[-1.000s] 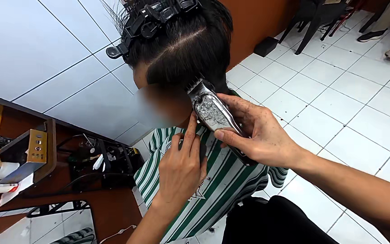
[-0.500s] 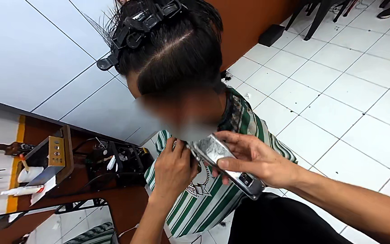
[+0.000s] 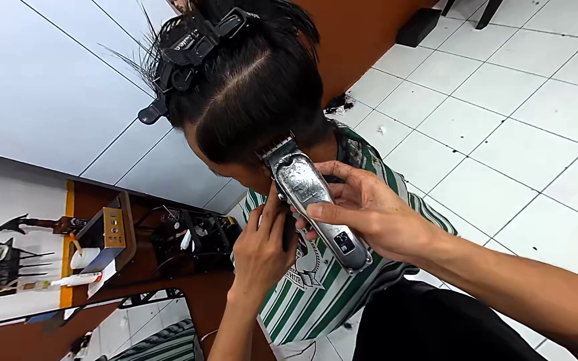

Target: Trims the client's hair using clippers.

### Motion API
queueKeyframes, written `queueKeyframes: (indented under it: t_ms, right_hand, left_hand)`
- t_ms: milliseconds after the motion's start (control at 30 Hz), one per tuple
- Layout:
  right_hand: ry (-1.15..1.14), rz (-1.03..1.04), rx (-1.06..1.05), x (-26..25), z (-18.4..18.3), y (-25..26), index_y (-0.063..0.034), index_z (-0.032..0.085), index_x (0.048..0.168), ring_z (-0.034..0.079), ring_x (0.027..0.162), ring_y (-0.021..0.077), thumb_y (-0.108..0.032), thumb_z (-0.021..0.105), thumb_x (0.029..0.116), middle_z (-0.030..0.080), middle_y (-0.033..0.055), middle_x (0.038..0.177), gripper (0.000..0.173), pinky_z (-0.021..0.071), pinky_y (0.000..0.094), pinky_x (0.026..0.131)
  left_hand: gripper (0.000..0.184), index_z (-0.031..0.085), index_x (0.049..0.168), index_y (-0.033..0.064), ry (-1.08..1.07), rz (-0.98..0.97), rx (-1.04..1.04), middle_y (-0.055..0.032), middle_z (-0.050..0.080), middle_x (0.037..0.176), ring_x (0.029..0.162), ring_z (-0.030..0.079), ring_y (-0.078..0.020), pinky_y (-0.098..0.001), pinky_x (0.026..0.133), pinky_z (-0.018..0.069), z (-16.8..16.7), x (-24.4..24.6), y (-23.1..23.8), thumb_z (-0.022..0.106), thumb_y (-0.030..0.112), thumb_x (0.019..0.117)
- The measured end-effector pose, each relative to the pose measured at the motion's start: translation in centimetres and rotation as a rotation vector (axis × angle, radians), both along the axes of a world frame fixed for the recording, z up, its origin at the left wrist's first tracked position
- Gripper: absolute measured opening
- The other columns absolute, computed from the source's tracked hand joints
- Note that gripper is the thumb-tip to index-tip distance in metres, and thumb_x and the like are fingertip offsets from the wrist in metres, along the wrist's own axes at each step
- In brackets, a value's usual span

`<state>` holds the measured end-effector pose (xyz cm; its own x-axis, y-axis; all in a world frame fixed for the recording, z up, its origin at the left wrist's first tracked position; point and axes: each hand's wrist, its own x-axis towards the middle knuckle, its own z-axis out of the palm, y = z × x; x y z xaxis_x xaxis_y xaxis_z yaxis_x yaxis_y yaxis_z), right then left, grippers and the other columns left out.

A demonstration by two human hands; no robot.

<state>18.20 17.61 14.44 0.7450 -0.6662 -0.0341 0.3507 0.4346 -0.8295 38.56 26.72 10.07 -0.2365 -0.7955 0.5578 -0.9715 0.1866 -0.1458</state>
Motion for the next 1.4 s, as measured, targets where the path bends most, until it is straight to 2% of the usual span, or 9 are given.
queueKeyframes:
  t_ms: [200,400,500,833,1000,1233,1300,1367,1400]
  right_hand:
    - [0.014,-0.042,-0.131,0.8,-0.4,-0.3,-0.0097,0.044,0.143,0.075,0.088,0.0245,0.003,0.065,0.0911,0.071,0.0145,0.105,0.057,0.0648,0.0354,0.079]
    - [-0.029,-0.042,-0.18,0.9,-0.6,-0.9,-0.0084,0.044,0.143,0.075,0.088,0.0254,0.001,0.065,0.0913,0.071,0.0156,0.107,0.057,0.0651,0.0361,0.078]
    - [-0.038,-0.02,-0.173,0.9,-1.0,-1.2,-0.0078,0.045,0.142,0.075,0.088,0.0252,0.001,0.065,0.091,0.071,0.0161,0.107,0.056,0.065,0.0361,0.079]
    - [-0.116,-0.028,-0.201,1.0,-0.6,-1.6,-0.0075,0.046,0.142,0.074,0.09,0.0273,0.001,0.065,0.0914,0.069,0.0179,0.111,0.055,0.0654,0.0376,0.077]
    - [-0.086,-0.025,-0.191,1.1,-0.8,-1.4,-0.007,0.045,0.142,0.075,0.088,0.0257,0.002,0.064,0.0912,0.071,0.0167,0.106,0.055,0.065,0.0365,0.078]
    - [-0.125,-0.029,-0.201,1.4,-1.1,-1.4,-0.0071,0.045,0.142,0.074,0.089,0.0257,0.001,0.064,0.0907,0.07,0.0166,0.107,0.055,0.0646,0.037,0.079]
    - [-0.187,-0.037,-0.325,1.6,-0.8,-1.4,-0.004,0.042,0.142,0.074,0.091,0.0239,0.002,0.064,0.0905,0.07,0.0154,0.109,0.057,0.0649,0.0375,0.079]
    - [-0.164,0.024,-0.498,1.5,-0.8,-0.8,-0.0017,0.044,0.14,0.071,0.089,0.0138,0.0,0.068,0.088,0.07,0.0095,0.106,0.058,0.0622,0.0293,0.078]
    - [-0.127,0.093,-0.519,1.2,-1.1,-0.2,-0.001,0.046,0.141,0.07,0.091,0.01,-0.003,0.07,0.0894,0.07,0.008,0.106,0.057,0.0602,0.0259,0.08]
  left_hand:
    - [0.031,0.076,0.102,0.0017,-0.011,0.002,-0.025,-0.0174,0.073,0.116,0.092,0.069,-0.0288,-0.0327,0.064,0.0524,0.0,0.0,-0.3,0.065,0.026,0.0855]
    - [0.031,0.076,0.104,0.0023,-0.005,-0.001,-0.027,-0.0164,0.073,0.117,0.094,0.069,-0.0277,-0.0318,0.067,0.0528,-0.1,-0.1,-0.4,0.065,0.026,0.0872]
    - [0.03,0.076,0.101,0.0025,-0.008,0.005,-0.029,-0.0169,0.073,0.116,0.092,0.069,-0.0277,-0.0318,0.065,0.0525,0.0,-0.1,-0.5,0.065,0.026,0.0862]
    - [0.033,0.076,0.104,0.0019,-0.018,0.006,-0.026,-0.0165,0.073,0.117,0.093,0.069,-0.0273,-0.032,0.065,0.0528,0.2,-0.1,-0.4,0.066,0.027,0.0873]
    - [0.031,0.076,0.103,0.0017,-0.01,0.001,-0.022,-0.0166,0.073,0.117,0.094,0.069,-0.028,-0.0322,0.067,0.053,0.3,-0.2,-0.3,0.066,0.026,0.0879]
    - [0.031,0.075,0.104,0.0021,-0.024,0.0,-0.023,-0.0163,0.073,0.115,0.093,0.069,-0.028,-0.0322,0.067,0.053,0.4,-0.1,-0.2,0.065,0.028,0.0882]
    - [0.032,0.076,0.102,0.0017,-0.019,-0.001,-0.031,-0.0167,0.074,0.111,0.09,0.07,-0.0286,-0.0331,0.065,0.0534,0.3,-0.1,0.0,0.065,0.028,0.0866]
    - [0.029,0.071,0.085,0.0057,-0.002,0.028,-0.05,-0.0139,0.073,0.087,0.079,0.07,-0.0279,-0.0364,0.062,0.0526,0.0,0.1,0.4,0.063,0.034,0.0862]
    - [0.036,0.07,0.081,0.0055,0.025,0.05,-0.043,-0.0144,0.073,0.08,0.075,0.072,-0.0277,-0.0394,0.063,0.0549,-0.1,0.2,0.8,0.063,0.04,0.0874]
